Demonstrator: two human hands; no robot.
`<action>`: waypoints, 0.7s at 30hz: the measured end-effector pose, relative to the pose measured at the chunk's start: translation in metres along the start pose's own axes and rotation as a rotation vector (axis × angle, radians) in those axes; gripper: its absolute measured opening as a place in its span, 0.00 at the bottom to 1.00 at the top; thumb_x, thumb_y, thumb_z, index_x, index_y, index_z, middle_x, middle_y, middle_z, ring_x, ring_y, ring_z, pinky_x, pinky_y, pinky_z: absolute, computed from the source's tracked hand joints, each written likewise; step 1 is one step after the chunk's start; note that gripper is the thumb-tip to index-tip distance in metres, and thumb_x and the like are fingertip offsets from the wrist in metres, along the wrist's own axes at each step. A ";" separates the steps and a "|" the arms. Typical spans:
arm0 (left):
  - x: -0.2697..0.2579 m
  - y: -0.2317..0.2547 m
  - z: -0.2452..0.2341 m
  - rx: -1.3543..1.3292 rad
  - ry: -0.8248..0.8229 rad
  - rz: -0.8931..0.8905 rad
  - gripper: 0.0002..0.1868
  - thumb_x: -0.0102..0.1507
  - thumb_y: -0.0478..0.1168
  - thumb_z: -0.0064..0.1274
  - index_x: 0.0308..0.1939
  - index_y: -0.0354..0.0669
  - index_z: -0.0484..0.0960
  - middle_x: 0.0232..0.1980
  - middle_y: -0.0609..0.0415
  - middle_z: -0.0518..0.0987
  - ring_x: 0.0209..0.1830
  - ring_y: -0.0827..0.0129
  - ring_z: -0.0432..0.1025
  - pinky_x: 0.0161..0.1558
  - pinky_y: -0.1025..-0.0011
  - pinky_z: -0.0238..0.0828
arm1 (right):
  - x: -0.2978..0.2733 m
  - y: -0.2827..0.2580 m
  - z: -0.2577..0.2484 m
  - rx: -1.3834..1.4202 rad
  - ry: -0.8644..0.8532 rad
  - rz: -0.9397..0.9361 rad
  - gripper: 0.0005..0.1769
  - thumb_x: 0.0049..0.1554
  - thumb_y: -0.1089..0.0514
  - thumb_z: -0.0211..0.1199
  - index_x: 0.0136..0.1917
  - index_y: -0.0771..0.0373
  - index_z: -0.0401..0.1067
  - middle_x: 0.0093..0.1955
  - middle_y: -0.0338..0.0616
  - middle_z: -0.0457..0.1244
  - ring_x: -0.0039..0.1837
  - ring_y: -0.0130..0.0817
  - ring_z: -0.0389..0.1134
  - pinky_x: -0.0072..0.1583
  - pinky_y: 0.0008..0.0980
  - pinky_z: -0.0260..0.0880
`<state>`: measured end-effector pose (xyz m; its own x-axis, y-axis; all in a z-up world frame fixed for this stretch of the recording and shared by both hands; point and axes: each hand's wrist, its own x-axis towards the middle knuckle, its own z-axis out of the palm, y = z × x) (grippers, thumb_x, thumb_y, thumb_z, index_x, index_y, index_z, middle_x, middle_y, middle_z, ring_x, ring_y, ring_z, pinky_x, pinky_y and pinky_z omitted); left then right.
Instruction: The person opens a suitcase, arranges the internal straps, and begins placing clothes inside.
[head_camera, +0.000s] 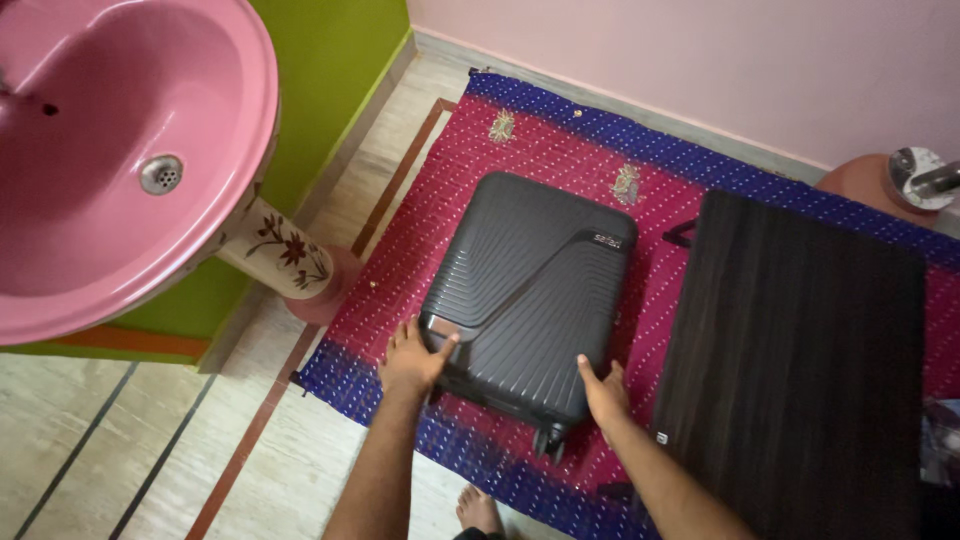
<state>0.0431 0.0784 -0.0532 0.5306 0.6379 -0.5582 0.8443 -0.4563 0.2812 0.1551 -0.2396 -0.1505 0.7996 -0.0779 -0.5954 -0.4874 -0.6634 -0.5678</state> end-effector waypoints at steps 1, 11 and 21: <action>-0.001 0.001 -0.003 -0.033 0.015 -0.008 0.62 0.51 0.79 0.51 0.80 0.54 0.51 0.83 0.53 0.52 0.81 0.54 0.49 0.74 0.47 0.51 | 0.001 0.001 0.001 0.043 -0.010 0.022 0.63 0.52 0.23 0.57 0.83 0.65 0.44 0.83 0.59 0.47 0.82 0.51 0.49 0.78 0.45 0.50; 0.015 -0.004 0.005 -0.392 0.037 0.016 0.64 0.40 0.70 0.70 0.72 0.41 0.65 0.67 0.38 0.74 0.68 0.49 0.71 0.67 0.56 0.67 | -0.004 0.004 0.006 0.344 -0.149 0.147 0.63 0.49 0.23 0.61 0.81 0.66 0.49 0.83 0.55 0.49 0.83 0.47 0.48 0.79 0.48 0.48; 0.063 -0.040 0.049 -0.948 -0.078 0.077 0.51 0.40 0.46 0.79 0.64 0.33 0.72 0.55 0.42 0.82 0.53 0.56 0.79 0.53 0.61 0.78 | -0.022 -0.031 -0.009 0.534 -0.262 0.304 0.62 0.43 0.26 0.63 0.82 0.49 0.46 0.80 0.50 0.52 0.79 0.57 0.56 0.68 0.75 0.62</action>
<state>0.0392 0.1068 -0.1380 0.6096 0.5680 -0.5531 0.5350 0.2200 0.8157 0.1559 -0.2242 -0.1152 0.5207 0.0246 -0.8534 -0.8381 -0.1754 -0.5165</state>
